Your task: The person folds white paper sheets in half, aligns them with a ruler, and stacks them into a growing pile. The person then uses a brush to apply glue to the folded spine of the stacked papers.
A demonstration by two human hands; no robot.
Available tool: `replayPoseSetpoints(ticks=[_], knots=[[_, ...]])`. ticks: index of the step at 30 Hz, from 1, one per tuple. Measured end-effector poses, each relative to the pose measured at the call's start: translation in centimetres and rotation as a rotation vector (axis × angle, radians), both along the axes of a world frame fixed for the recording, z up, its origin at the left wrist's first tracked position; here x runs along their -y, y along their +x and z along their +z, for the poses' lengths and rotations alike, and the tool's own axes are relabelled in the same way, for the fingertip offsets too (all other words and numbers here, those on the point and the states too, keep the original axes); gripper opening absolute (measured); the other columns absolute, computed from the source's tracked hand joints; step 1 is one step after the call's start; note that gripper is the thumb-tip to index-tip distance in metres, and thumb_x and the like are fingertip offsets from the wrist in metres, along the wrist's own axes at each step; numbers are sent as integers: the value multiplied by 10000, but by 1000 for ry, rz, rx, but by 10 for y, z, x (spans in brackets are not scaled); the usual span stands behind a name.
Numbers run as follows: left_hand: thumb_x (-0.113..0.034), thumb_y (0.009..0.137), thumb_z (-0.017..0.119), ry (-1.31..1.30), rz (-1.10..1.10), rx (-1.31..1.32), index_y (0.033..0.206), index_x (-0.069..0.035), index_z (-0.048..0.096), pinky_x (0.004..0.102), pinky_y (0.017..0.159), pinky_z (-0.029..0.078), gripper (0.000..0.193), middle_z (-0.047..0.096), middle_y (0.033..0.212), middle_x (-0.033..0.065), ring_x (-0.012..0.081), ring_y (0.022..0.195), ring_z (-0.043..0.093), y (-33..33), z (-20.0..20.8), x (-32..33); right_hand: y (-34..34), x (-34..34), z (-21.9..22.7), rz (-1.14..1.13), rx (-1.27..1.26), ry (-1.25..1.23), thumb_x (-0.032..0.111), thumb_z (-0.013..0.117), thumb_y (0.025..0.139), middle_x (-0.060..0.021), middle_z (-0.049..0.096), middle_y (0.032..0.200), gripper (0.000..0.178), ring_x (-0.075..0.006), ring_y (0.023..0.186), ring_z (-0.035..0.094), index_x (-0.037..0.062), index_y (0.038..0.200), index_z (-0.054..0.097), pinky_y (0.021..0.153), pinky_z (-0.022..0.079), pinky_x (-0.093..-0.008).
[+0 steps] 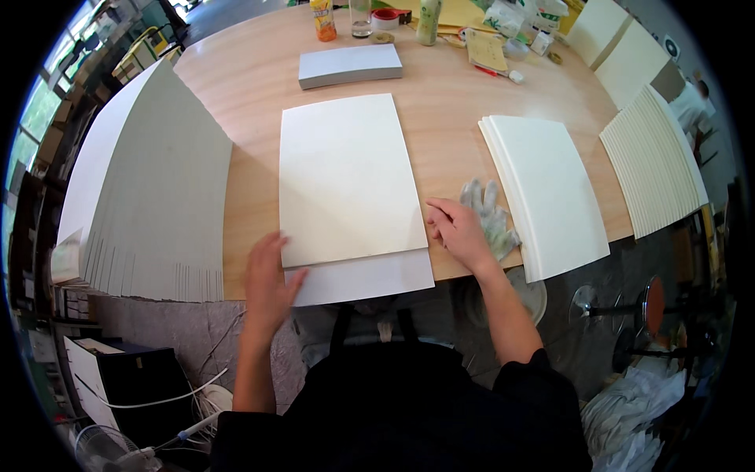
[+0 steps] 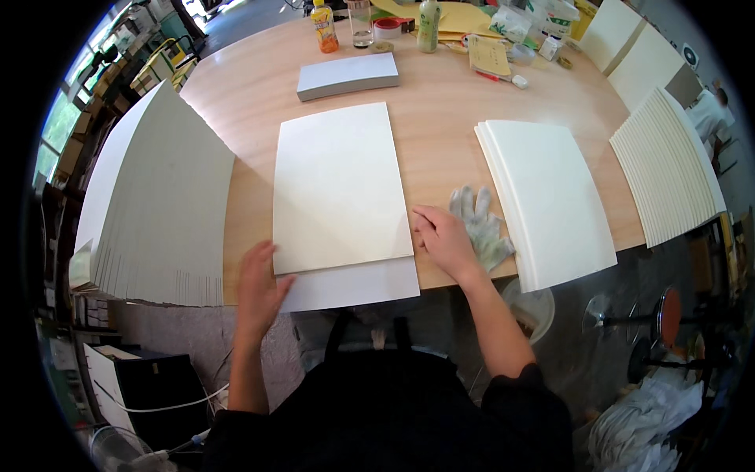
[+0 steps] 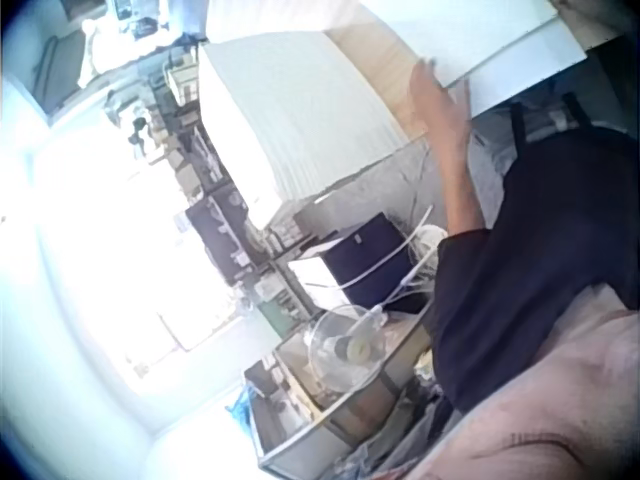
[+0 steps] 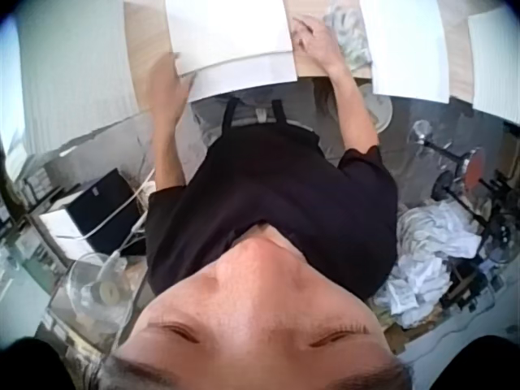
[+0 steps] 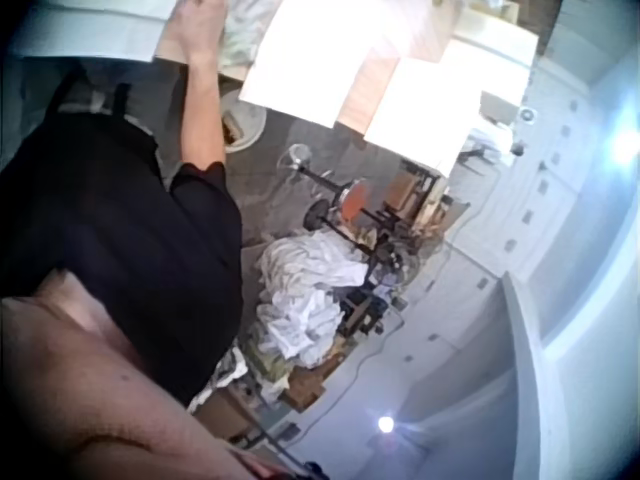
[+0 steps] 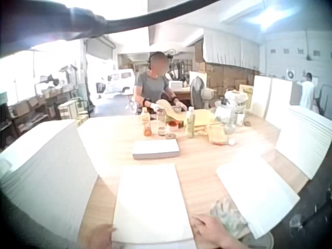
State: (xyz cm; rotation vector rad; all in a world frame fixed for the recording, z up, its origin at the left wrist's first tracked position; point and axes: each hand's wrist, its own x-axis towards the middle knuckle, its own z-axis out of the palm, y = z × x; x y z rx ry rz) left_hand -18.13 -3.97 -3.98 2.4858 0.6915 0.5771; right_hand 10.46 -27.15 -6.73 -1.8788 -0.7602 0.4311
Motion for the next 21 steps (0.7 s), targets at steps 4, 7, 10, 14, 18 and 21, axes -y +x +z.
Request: replayPoseSetpoints(ticks=[4,7,10,14,18,21], knots=[[-283,704,929,178,-475,-143,1401,-65,600,467,1137,435,801,571,1491,157,355,1379,530,40,31,34,-16,20,15,-67,-136,89,152,583,1080,-90,730,934,265,-178,877,687,-8,1263,688,803,550,-319],[-354,641,950,288,-558,-246,1470,-80,550,472,1121,452,960,552,1520,143,350,1387,528,50,27,35,-24,42,30,-5,-70,51,156,615,1063,-109,733,1032,289,-195,947,687,0,1299,671,861,548,-326],[-321,671,946,162,-573,-250,1497,-83,528,485,1132,444,956,530,1549,147,363,1384,532,48,18,22,-29,60,31,141,88,20,168,732,975,-147,678,1262,446,-265,1161,634,22,1383,628,998,509,-375],[-247,735,916,124,-512,-205,1459,-78,560,480,1142,446,825,553,1524,156,374,1378,541,39,28,20,-60,49,37,231,315,22,176,884,810,-154,504,1558,789,-365,1480,406,49,1508,538,1199,372,-456],[-206,777,893,59,-471,-205,1301,-46,670,456,1124,464,593,586,1479,165,370,1382,534,20,23,-12,-48,29,20,346,443,-127,136,897,776,-137,473,1595,650,-409,1531,324,145,1390,684,1240,322,-505],[-200,798,886,-156,-475,-160,1150,-36,719,438,1080,491,422,604,1437,157,352,1331,557,23,4,-52,-30,8,4,287,376,4,144,882,800,-120,639,1379,331,-421,1459,416,111,1109,767,1175,398,-502]])
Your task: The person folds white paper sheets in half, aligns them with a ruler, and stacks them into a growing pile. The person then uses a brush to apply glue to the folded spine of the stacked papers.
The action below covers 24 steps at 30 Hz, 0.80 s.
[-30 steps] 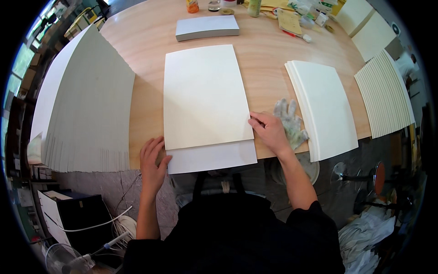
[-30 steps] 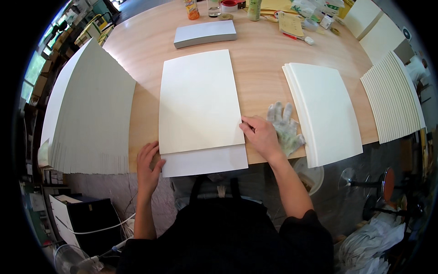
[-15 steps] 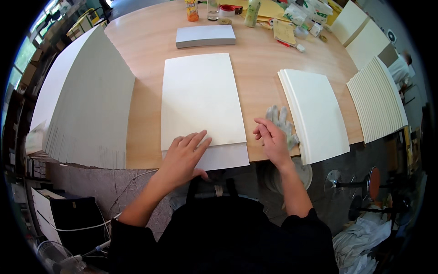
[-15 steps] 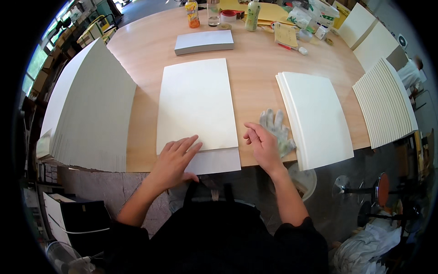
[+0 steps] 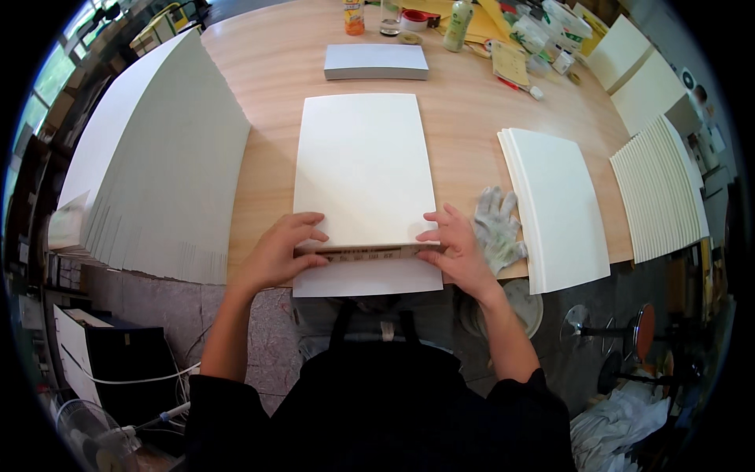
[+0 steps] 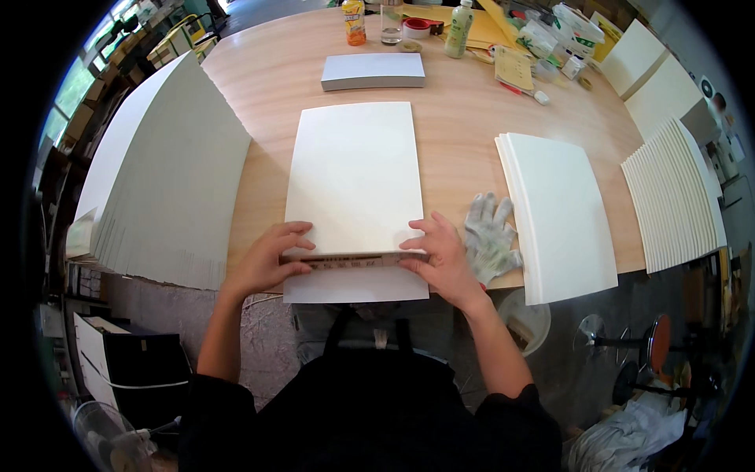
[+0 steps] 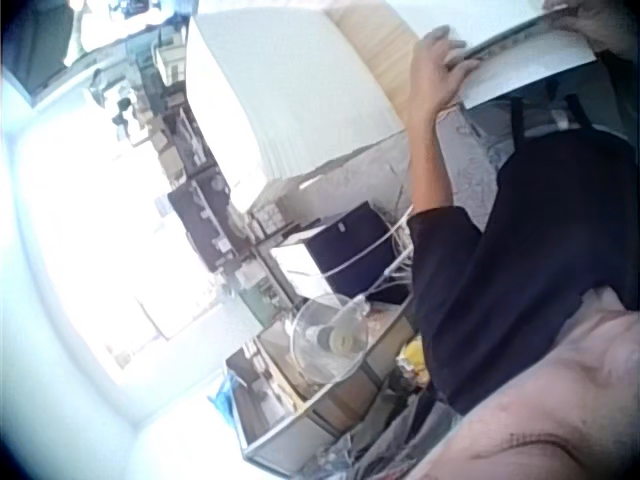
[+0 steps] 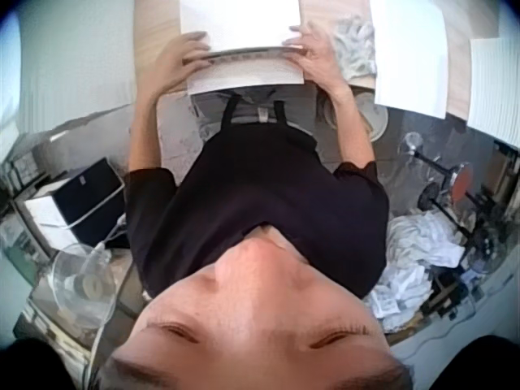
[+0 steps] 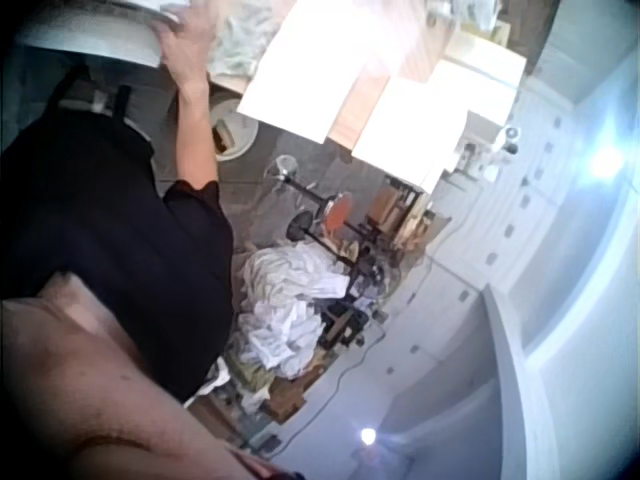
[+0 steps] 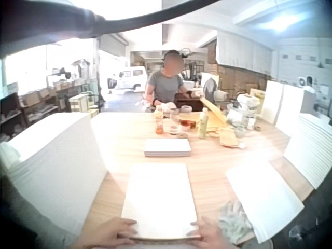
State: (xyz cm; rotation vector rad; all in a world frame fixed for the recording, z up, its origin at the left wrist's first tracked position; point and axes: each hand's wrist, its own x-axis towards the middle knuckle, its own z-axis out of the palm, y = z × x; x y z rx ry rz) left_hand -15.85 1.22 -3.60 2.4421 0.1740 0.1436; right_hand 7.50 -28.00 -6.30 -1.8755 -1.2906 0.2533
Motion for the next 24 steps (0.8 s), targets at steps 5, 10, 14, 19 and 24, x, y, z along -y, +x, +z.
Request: replayPoseSetpoints(ticks=[5,10,14,19,24], knots=[[-188,795,892,-50,131,4,928,-33,651,373,875,522,316,622,1188,92,273,1019,605,27,-5,-6,1,-30,5,-223,-141,-11,165,874,808,-79,634,889,280,-309,976,588,33,829,628,845,477,-420],[-224,774,901,-4,278,11,855,-44,655,378,804,522,315,619,1020,55,246,921,616,36,-2,13,-2,-38,-4,-281,95,17,141,862,787,-67,570,790,305,-301,833,529,48,759,573,751,438,-433],[-261,765,907,-24,331,-3,804,-64,665,388,786,527,315,629,969,41,243,870,629,39,-8,15,-2,-37,-6,-286,106,2,154,850,797,-72,590,792,292,-307,834,551,54,746,580,754,448,-434],[-304,787,890,223,122,-253,1046,-142,685,382,814,537,368,660,1021,45,257,935,674,56,7,2,4,-32,-1,-261,101,-45,169,828,826,-91,640,840,233,-327,888,596,42,802,634,781,480,-430],[-288,841,845,1000,-515,-36,1555,-389,447,370,901,517,824,666,1133,24,226,1019,699,117,22,21,37,-9,24,-371,-257,47,184,795,872,-129,675,968,229,-355,976,634,25,997,689,849,523,-448]])
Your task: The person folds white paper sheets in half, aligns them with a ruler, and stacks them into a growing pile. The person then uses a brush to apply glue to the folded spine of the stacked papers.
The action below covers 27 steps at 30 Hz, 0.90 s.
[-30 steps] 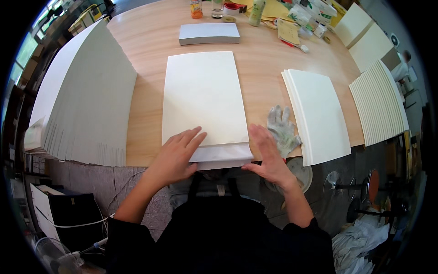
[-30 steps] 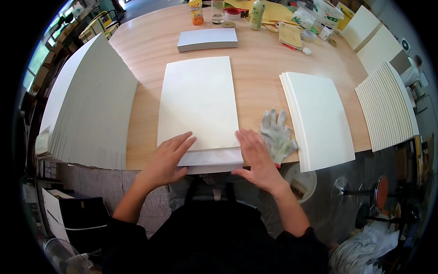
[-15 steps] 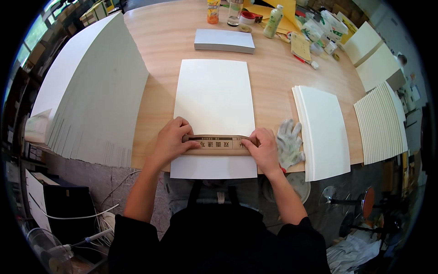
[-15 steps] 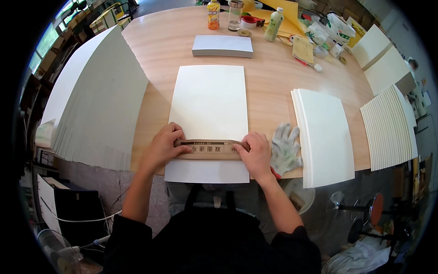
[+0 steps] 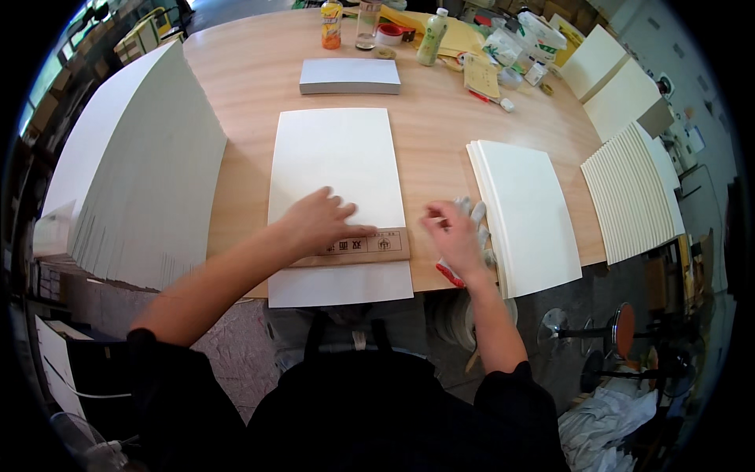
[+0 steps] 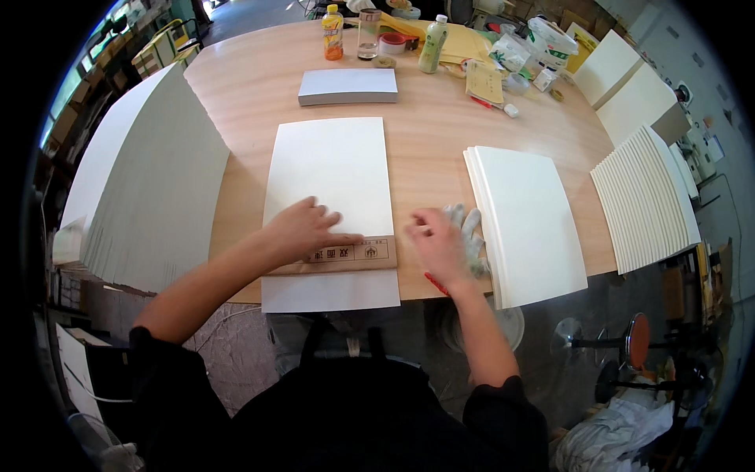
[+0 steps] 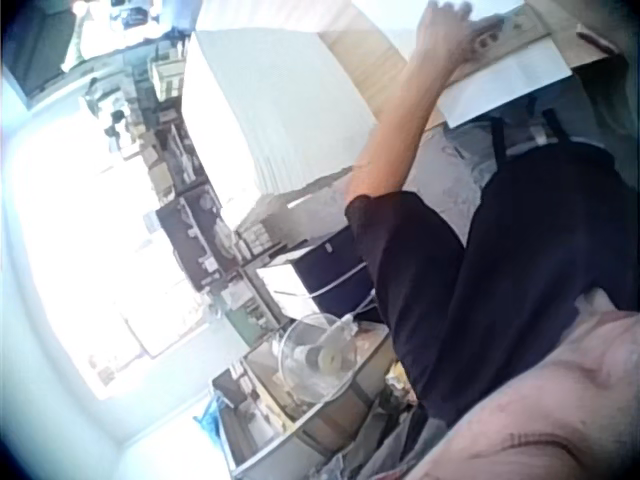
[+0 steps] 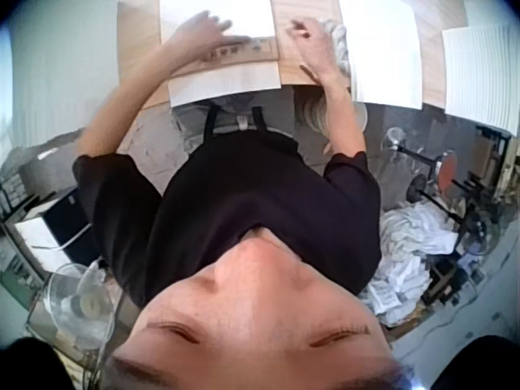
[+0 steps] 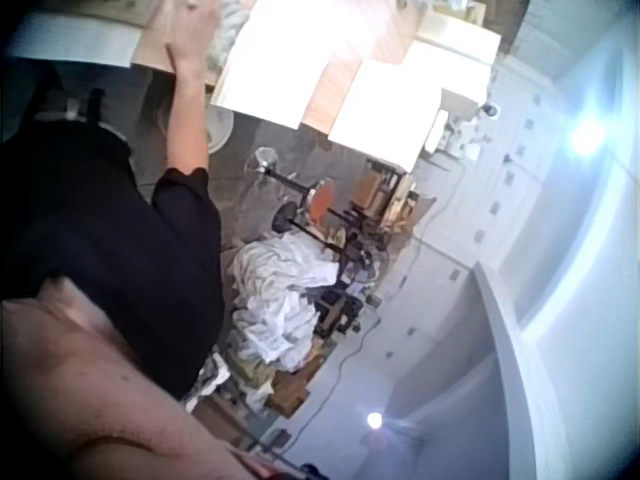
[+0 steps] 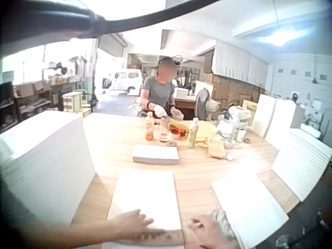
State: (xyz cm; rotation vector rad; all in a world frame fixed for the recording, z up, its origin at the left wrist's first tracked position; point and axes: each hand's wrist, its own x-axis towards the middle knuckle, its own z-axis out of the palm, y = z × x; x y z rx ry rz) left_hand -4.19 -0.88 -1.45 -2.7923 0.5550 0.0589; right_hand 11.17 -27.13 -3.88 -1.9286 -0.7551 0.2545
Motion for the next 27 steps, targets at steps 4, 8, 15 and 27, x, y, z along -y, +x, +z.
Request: replayPoseSetpoints(ticks=[4,8,15,27], knots=[[-251,870,819,123,-21,-206,1638,-520,279,360,920,504,977,664,1177,14,203,1013,701,35,6,26,9,43,0,-94,635,-303,125,745,907,-140,694,1068,196,-363,992,656,34,1076,701,855,540,-450],[-225,604,966,43,-30,-300,1625,-535,299,350,894,502,1258,675,1123,20,212,1018,696,40,18,20,0,54,-12,-18,732,-214,63,715,907,-129,690,1044,153,-350,946,657,42,1058,715,819,541,-439],[-256,541,978,-57,-103,-282,1406,-448,573,389,930,494,975,682,1111,14,239,1081,679,53,-4,4,-50,2,-5,624,1152,-235,111,689,835,-97,616,912,171,-271,870,639,4,968,695,760,529,-385],[-272,647,965,-73,2,-336,1558,-615,361,348,941,488,1145,682,1147,6,216,1097,681,50,0,12,-186,-169,-50,656,965,94,162,657,815,-175,688,1154,276,-343,1096,654,-15,1007,746,936,531,-486]])
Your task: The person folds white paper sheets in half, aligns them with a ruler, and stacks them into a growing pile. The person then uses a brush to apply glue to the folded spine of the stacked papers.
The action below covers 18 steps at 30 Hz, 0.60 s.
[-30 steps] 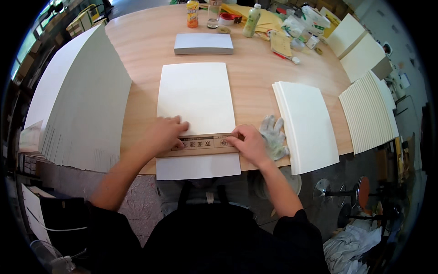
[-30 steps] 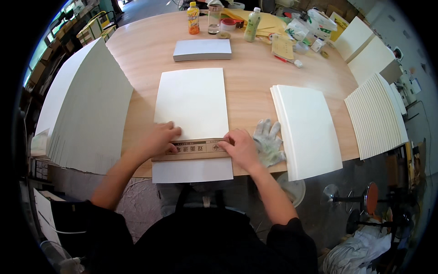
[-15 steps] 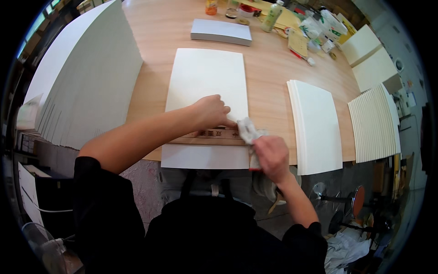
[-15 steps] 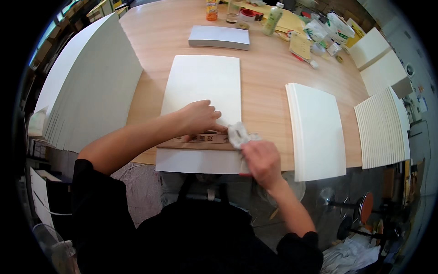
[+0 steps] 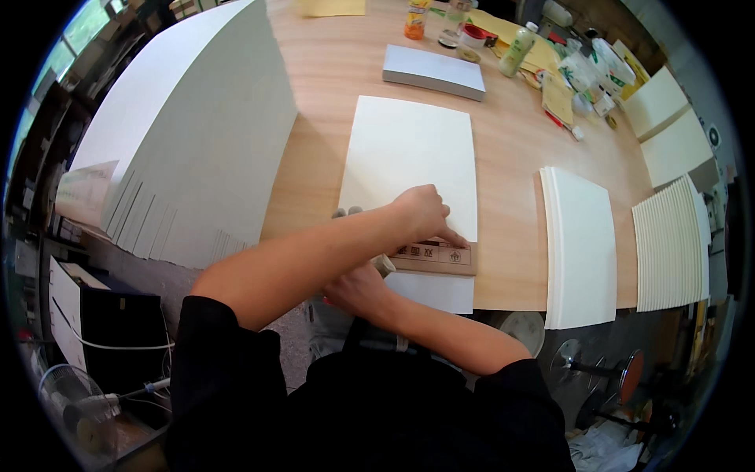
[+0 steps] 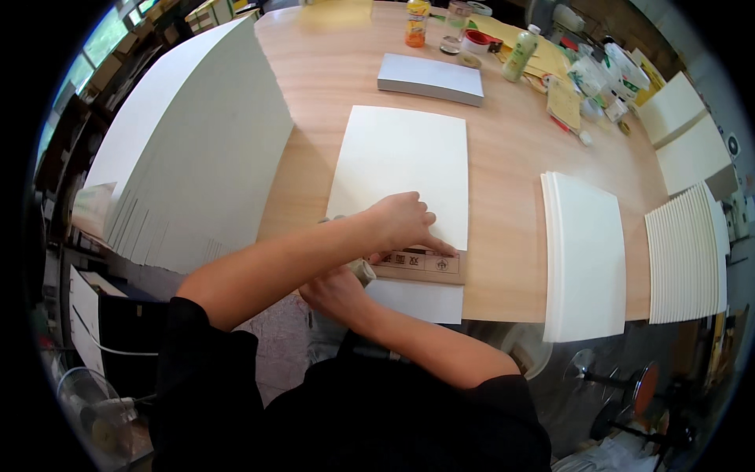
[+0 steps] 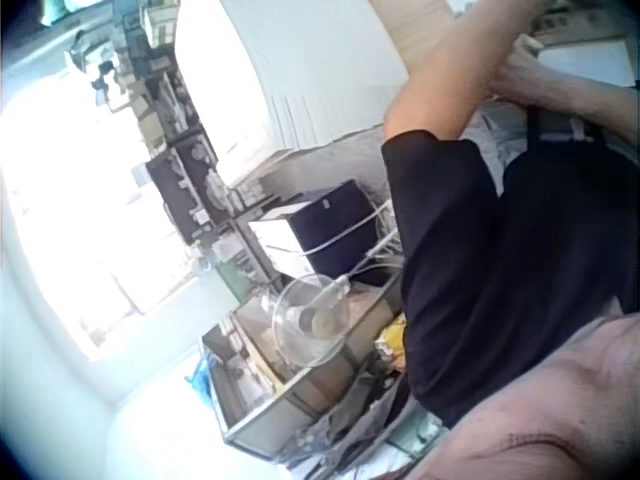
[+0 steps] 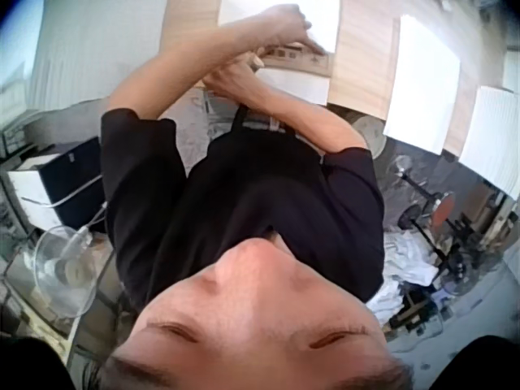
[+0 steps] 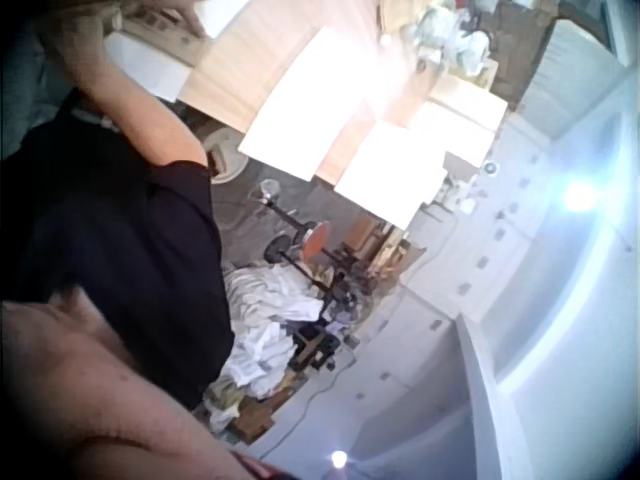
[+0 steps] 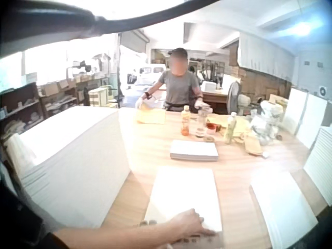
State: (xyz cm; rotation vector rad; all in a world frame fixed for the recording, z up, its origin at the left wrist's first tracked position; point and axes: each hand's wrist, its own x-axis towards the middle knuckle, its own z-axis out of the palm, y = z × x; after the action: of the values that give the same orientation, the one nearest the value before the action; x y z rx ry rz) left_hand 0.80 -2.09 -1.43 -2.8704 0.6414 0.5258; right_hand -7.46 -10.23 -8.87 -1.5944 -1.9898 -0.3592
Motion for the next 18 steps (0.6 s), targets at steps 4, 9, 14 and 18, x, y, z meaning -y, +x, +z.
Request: replayPoseSetpoints(ticks=[4,9,14,18], knots=[[-283,523,1017,38,-17,56,1597,-590,298,347,920,488,1328,671,1185,11,217,1090,680,-3,0,-7,16,23,16,53,17,-367,205,698,799,-166,657,1207,379,-367,1141,629,-13,1108,696,1003,505,-477],[-271,1028,611,171,-88,126,1605,-565,309,339,904,487,714,669,1183,8,202,1074,699,-5,5,16,165,210,29,-260,279,-376,92,671,762,-118,611,911,192,-296,879,628,14,937,672,786,549,-402],[-259,997,613,85,74,285,1348,-338,680,384,896,443,366,678,1074,24,221,982,665,-39,5,22,184,224,33,-587,-109,-257,67,652,873,-149,678,1020,147,-354,1003,653,30,1008,700,874,545,-440],[-321,932,710,-313,243,442,1184,-127,701,432,917,531,318,662,1083,134,313,1040,654,-102,-26,5,168,231,10,-645,-421,-16,149,715,944,-127,687,1167,236,-363,1086,627,31,1147,745,963,502,-451]])
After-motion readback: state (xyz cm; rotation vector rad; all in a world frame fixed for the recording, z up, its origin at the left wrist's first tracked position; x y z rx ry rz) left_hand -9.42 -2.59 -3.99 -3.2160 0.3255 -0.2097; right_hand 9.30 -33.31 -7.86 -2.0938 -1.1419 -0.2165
